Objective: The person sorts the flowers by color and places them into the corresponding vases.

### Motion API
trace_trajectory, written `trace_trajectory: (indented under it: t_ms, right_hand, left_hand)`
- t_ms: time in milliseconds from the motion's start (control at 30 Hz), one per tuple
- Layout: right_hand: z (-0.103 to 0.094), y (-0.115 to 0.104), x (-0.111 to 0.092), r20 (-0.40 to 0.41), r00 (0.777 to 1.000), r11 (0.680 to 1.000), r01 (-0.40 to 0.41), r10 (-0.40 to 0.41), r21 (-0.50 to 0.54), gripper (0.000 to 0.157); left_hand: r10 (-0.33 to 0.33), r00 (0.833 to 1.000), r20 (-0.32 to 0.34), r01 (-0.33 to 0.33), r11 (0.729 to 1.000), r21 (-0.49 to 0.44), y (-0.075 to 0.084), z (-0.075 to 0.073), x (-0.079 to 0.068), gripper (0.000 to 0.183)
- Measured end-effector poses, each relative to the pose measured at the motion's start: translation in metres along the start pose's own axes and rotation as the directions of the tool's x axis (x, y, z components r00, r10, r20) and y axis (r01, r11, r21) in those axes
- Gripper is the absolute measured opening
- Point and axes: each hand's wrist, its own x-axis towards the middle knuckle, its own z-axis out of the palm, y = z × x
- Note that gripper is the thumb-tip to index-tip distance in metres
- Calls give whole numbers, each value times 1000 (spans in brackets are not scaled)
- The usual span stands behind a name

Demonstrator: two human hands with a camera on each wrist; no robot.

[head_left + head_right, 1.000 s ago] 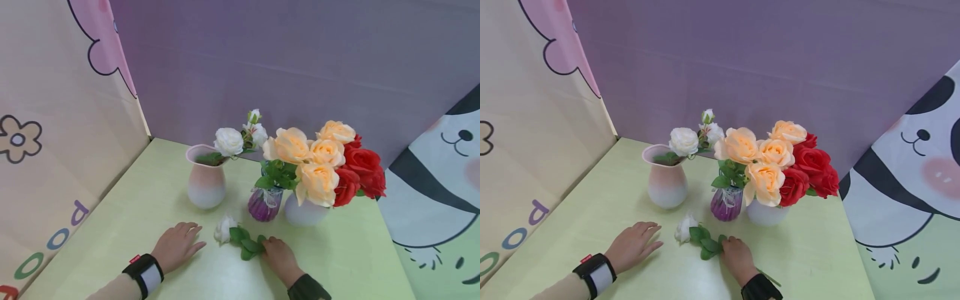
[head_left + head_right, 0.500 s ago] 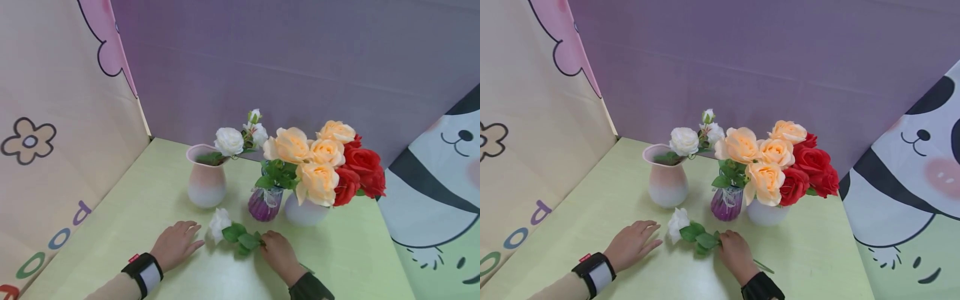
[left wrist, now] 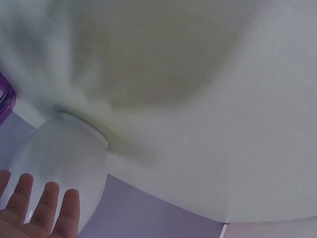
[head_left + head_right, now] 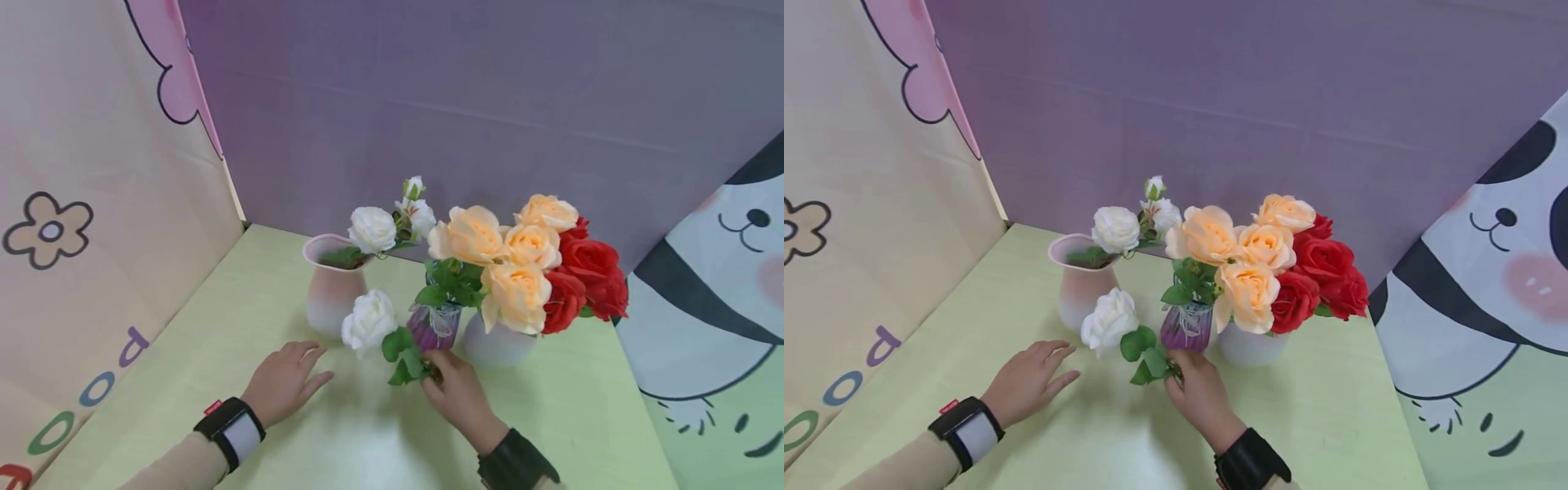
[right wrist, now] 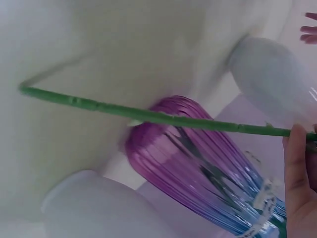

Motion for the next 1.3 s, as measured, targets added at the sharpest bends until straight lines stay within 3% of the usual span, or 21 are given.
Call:
trace_trajectory:
  t_ms: [200, 300, 400, 500, 633, 733, 833, 1000, 1167, 1233, 1300]
  right_hand:
    - [-8, -8, 5, -32, 999, 991, 31, -27, 131, 30]
    - [-9, -9, 7, -98, 990, 984, 113, -100, 140, 31]
    - [-10, -8, 11, -184, 965, 971, 209, -186, 114, 36]
    - [-13, -8, 17, -267, 930, 951, 290, -253, 106, 43]
    - [-18, -13, 25, -368, 887, 937, 336, -279, 99, 44]
    - [-23, -18, 31, -453, 838, 928, 368, -305, 56, 40]
    - [-31, -25, 39, -532, 782, 912, 408, -325, 43, 45]
    - [-47, -38, 55, -622, 707, 848, 514, -337, 126, 25]
    - [-61, -49, 64, -647, 658, 786, 601, -386, 143, 35]
    - [-67, -56, 67, -677, 634, 768, 620, -373, 158, 33]
    - [-72, -63, 71, -719, 608, 724, 656, -338, 214, 31]
  left_hand:
    - [21, 999, -40, -21, 1000, 1, -4, -7, 7, 50]
    - [29, 998, -50, -30, 1000, -6, -5, -9, 9, 51]
    - [36, 998, -53, -36, 999, -1, -6, -11, 11, 50]
    - [37, 998, -50, -36, 999, 7, -6, -14, 12, 50]
    - [35, 999, -32, -35, 999, -1, -7, -19, 17, 51]
    - [27, 999, -34, -27, 1000, -14, -9, -26, 23, 53]
    - [21, 998, -52, -22, 1000, -11, -12, -33, 30, 54]
    - [51, 996, -66, -51, 999, 10, -16, -41, 40, 56]
    - [77, 994, -73, -76, 997, 5, -14, -47, 47, 57]
    - [82, 994, -75, -82, 997, 1, -13, -49, 49, 57]
    - [84, 994, -70, -84, 996, -5, -12, -49, 52, 58]
